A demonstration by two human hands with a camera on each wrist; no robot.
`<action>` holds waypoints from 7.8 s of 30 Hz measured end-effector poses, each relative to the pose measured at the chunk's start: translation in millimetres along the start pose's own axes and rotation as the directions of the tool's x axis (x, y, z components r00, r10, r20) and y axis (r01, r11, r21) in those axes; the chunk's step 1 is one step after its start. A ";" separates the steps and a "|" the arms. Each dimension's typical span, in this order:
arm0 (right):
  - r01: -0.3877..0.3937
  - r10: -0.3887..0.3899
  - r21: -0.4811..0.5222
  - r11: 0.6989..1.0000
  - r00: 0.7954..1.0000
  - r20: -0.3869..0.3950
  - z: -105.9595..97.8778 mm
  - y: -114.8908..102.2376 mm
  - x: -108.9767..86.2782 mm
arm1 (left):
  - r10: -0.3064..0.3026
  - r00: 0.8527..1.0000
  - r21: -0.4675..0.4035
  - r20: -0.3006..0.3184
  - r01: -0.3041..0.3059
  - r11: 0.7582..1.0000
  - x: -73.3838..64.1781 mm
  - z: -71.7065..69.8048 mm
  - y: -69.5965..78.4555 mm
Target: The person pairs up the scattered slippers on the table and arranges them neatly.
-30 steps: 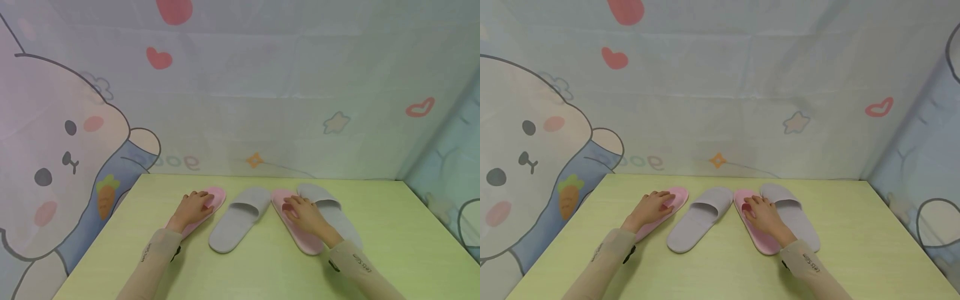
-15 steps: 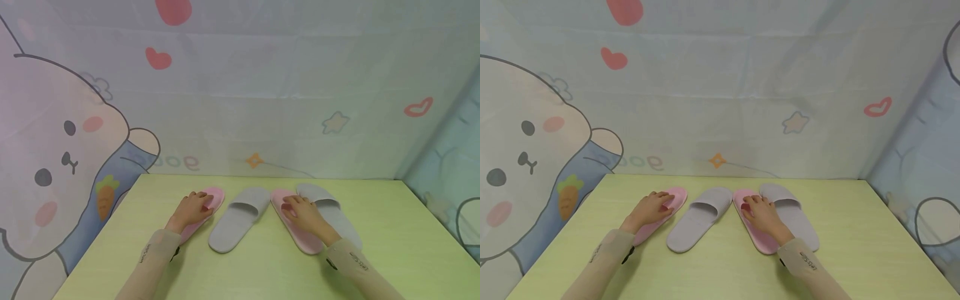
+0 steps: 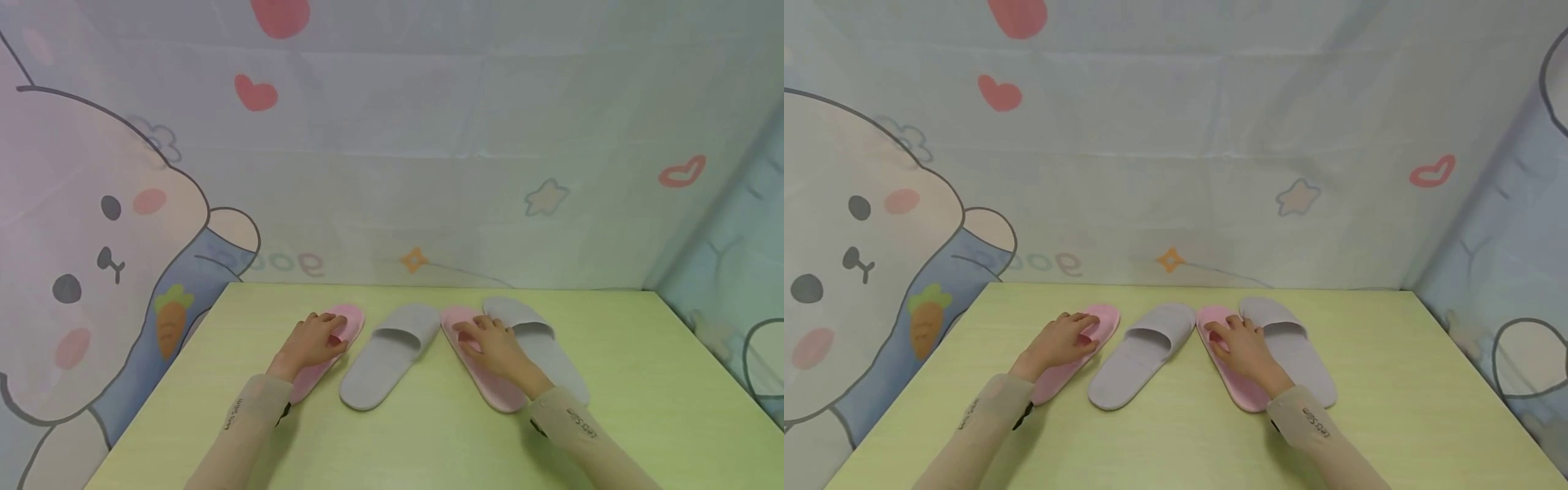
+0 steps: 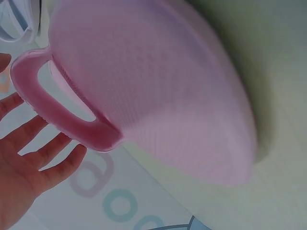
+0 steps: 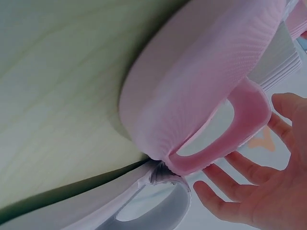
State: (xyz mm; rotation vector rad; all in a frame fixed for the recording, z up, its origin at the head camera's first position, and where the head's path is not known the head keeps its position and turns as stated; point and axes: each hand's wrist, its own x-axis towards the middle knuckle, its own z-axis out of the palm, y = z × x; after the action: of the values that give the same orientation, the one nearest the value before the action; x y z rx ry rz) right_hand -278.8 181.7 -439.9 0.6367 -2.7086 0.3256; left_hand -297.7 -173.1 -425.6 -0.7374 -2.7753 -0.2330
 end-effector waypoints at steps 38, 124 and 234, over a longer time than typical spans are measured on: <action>-0.016 0.016 0.027 1.000 1.000 -0.009 -3.8 -3.7 -0.7 | -0.059 0.996 0.009 0.067 0.058 0.998 -11.8 -10.9 12.7; 0.068 -0.145 0.277 0.958 0.953 0.266 -36.6 -36.4 -49.4 | -0.097 0.994 0.019 0.044 0.097 0.995 -51.4 -22.3 18.5; 0.279 -0.301 0.143 0.950 0.938 0.172 -27.8 -70.1 -46.9 | -0.030 0.999 0.023 0.042 0.030 0.999 -54.3 -12.9 0.6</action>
State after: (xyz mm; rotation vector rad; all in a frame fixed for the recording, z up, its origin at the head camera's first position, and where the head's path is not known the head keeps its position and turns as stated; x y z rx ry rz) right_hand -199.1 146.9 -422.0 1.1426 -2.7330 0.3634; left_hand -249.3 -200.6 -429.0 -0.7037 -2.8258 -0.1946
